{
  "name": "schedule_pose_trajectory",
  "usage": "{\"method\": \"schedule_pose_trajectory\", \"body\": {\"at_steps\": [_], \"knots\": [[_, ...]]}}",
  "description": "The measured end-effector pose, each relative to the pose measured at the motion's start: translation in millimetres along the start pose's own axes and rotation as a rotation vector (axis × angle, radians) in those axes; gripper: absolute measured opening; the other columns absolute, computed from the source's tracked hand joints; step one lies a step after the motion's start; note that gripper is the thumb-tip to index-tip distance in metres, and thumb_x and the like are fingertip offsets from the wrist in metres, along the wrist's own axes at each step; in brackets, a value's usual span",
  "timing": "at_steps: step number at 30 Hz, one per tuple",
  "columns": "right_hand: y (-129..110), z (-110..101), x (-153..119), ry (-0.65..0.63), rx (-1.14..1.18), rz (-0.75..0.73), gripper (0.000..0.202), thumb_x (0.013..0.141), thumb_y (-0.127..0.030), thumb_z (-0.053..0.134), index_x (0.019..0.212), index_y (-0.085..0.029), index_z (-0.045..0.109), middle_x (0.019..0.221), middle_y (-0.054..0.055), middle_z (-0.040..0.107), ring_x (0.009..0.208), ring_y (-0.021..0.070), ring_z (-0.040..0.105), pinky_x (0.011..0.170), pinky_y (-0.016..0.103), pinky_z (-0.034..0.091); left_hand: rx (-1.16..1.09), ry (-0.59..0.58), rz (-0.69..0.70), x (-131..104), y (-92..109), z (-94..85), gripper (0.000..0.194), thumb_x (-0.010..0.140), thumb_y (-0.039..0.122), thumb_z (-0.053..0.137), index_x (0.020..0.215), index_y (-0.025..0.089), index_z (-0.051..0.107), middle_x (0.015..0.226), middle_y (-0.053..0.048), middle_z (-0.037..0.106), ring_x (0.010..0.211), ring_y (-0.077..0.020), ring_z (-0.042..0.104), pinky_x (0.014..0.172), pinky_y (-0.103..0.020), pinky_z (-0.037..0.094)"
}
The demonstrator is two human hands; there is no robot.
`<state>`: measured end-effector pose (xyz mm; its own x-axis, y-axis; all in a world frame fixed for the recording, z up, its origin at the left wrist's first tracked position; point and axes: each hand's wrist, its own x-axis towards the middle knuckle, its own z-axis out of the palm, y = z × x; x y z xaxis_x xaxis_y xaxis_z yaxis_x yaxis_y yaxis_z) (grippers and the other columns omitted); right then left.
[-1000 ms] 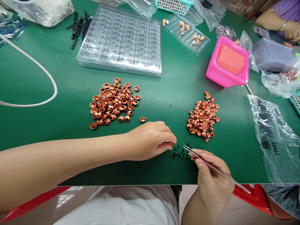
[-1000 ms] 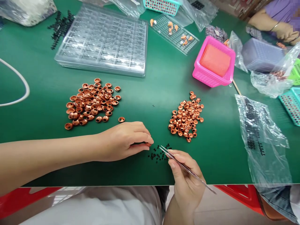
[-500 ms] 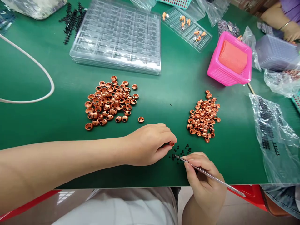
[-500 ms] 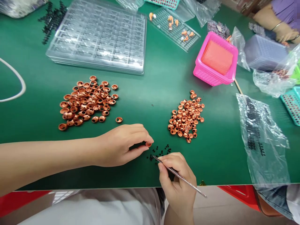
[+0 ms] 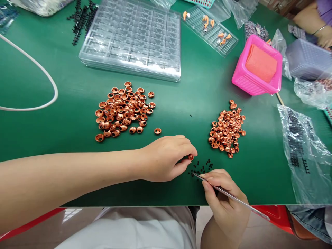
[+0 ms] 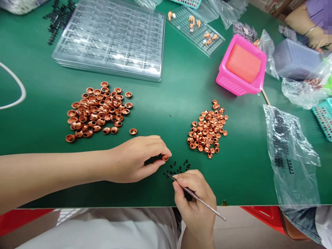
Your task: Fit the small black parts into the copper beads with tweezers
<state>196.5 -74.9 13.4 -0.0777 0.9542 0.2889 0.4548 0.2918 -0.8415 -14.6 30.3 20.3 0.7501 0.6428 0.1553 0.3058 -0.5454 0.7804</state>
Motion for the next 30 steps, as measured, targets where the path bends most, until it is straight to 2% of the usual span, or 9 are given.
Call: {"method": "schedule_pose_trajectory", "body": {"at_steps": [5, 19, 30], "knots": [[1.5, 0.9, -0.2, 0.041, 0.021, -0.018, 0.032, 0.078, 0.004, 0.064, 0.098, -0.020, 0.063, 0.088, 0.003, 0.071, 0.082, 0.0185, 0.067, 0.071, 0.036, 0.055, -0.001, -0.005, -0.004, 0.8, 0.2, -0.4, 0.013, 0.087, 0.010, 0.053, 0.095, 0.014, 0.063, 0.086, -0.005, 0.066, 0.080, -0.0176, 0.057, 0.070, -0.028, 0.046], [0.9, -0.2, 2.4, -0.021, -0.036, -0.031, 0.033, 0.078, 0.005, 0.063, 0.099, -0.020, 0.062, 0.092, 0.003, 0.071, 0.087, 0.0183, 0.065, 0.075, 0.037, 0.053, 0.008, -0.004, 0.006, -0.2, -0.8, 0.0, 0.012, 0.087, 0.011, 0.053, 0.093, 0.014, 0.062, 0.086, -0.005, 0.066, 0.080, -0.0176, 0.057, 0.070, -0.028, 0.046], [0.5, 0.0, 2.7, -0.009, -0.073, -0.032, 0.031, 0.079, 0.000, 0.064, 0.100, -0.023, 0.062, 0.090, 0.001, 0.072, 0.083, 0.0186, 0.067, 0.073, 0.037, 0.054, 0.012, 0.002, 0.011, -0.1, 0.6, -1.1, 0.012, 0.087, 0.011, 0.052, 0.093, 0.015, 0.062, 0.086, -0.005, 0.066, 0.080, -0.0169, 0.057, 0.069, -0.027, 0.045]]}}
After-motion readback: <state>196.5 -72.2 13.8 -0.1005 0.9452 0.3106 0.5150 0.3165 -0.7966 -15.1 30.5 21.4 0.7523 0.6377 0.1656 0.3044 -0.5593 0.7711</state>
